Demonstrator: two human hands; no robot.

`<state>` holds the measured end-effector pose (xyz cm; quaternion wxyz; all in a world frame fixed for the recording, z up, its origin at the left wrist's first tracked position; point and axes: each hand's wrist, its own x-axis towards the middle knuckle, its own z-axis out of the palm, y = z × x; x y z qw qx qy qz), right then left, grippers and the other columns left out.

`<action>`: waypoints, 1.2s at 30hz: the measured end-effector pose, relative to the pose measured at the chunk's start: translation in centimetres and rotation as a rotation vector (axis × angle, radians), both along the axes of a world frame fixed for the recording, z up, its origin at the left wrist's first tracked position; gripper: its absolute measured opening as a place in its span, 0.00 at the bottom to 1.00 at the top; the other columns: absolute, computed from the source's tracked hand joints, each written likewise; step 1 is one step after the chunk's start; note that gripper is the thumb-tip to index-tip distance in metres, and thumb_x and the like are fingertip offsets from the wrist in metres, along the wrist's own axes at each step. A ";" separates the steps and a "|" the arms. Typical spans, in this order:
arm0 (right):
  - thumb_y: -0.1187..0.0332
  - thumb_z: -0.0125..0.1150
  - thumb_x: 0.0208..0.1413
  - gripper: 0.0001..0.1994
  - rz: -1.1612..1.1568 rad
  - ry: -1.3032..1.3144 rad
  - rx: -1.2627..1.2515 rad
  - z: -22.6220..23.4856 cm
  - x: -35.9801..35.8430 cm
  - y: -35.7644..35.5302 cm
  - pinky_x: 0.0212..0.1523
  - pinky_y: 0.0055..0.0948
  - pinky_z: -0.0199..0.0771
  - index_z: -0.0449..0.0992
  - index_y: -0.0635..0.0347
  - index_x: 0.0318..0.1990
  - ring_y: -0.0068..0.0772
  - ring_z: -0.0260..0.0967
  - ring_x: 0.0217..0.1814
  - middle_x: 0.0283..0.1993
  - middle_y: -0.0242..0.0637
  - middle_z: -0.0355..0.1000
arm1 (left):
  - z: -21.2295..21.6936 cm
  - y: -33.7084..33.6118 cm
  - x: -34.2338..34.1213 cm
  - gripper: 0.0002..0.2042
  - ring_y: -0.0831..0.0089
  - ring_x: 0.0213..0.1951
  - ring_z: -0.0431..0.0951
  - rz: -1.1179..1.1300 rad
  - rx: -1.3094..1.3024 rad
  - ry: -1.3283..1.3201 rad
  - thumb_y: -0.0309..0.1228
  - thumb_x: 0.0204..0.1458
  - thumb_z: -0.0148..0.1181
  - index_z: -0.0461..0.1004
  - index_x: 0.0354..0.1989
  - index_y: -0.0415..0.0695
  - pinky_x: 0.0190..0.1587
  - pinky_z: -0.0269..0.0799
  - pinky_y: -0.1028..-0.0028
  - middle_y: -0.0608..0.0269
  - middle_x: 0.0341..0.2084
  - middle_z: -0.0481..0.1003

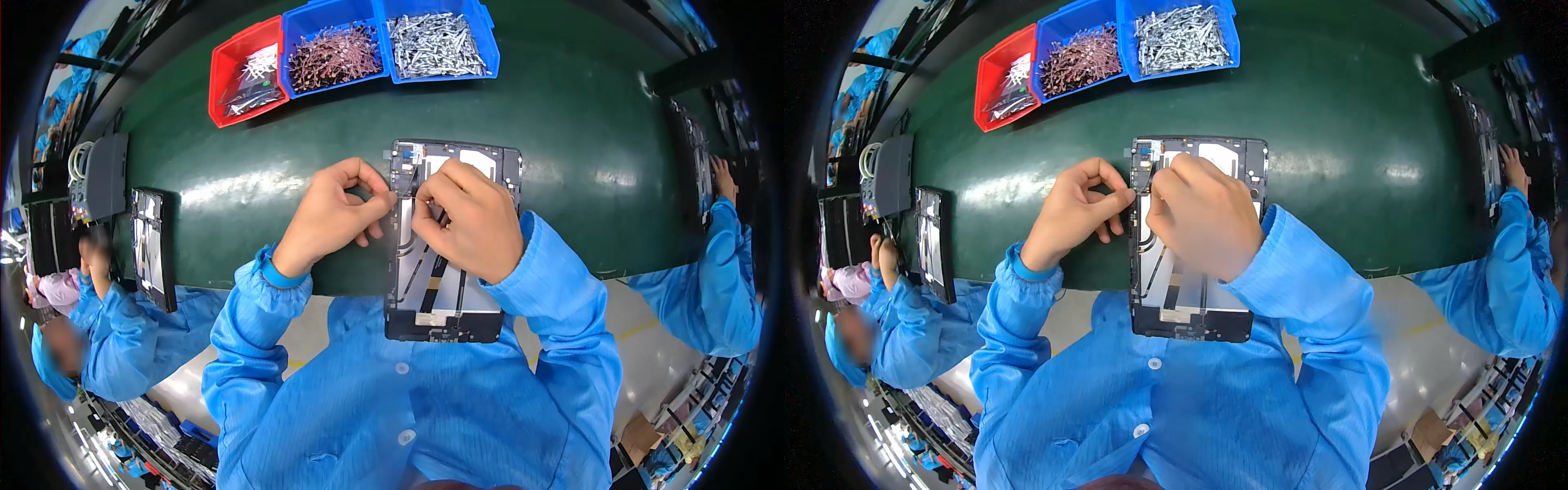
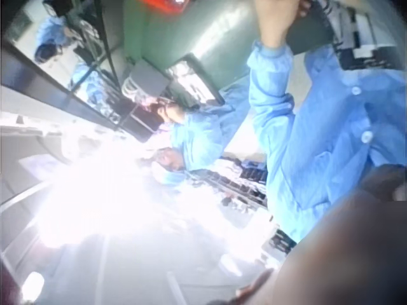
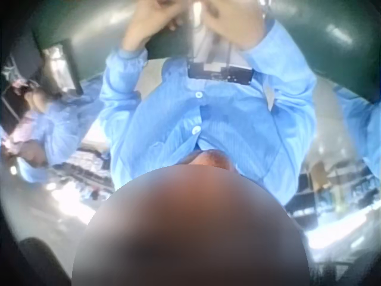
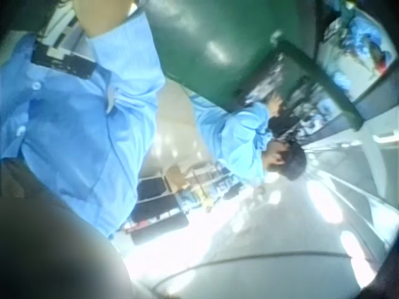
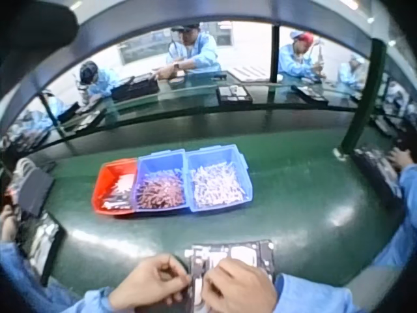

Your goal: Assemble internal components and cables into an electronic device housing on a factory line.

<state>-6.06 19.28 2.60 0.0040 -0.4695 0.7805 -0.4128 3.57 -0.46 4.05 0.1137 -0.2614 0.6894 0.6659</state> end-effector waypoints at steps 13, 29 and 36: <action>0.71 0.71 0.55 0.05 -0.175 -0.140 -0.059 4.3 -8.3 -3.9 0.25 0.28 0.67 0.83 0.63 0.33 0.24 0.68 0.23 0.30 0.38 0.78 | -1.0 -0.3 -0.5 0.09 0.76 0.22 0.83 -0.058 -0.090 0.041 0.28 0.51 0.69 0.73 0.34 0.39 0.19 0.72 0.78 0.63 0.23 0.78; 0.70 0.65 0.58 0.07 -0.144 0.515 0.409 2.6 -14.3 -8.2 0.47 0.52 0.80 0.83 0.67 0.35 0.58 0.79 0.44 0.40 0.53 0.79 | -2.2 -1.7 0.9 0.06 0.83 0.21 0.75 0.059 0.163 0.235 0.26 0.63 0.64 0.73 0.39 0.38 0.18 0.66 0.80 0.65 0.27 0.76; 0.72 0.62 0.60 0.07 -0.166 0.492 0.448 2.4 -14.3 -8.7 0.46 0.51 0.81 0.83 0.67 0.36 0.58 0.79 0.45 0.40 0.55 0.79 | -1.5 -1.4 0.7 0.06 0.82 0.21 0.76 0.056 0.130 0.214 0.26 0.63 0.64 0.74 0.40 0.37 0.18 0.67 0.80 0.65 0.27 0.76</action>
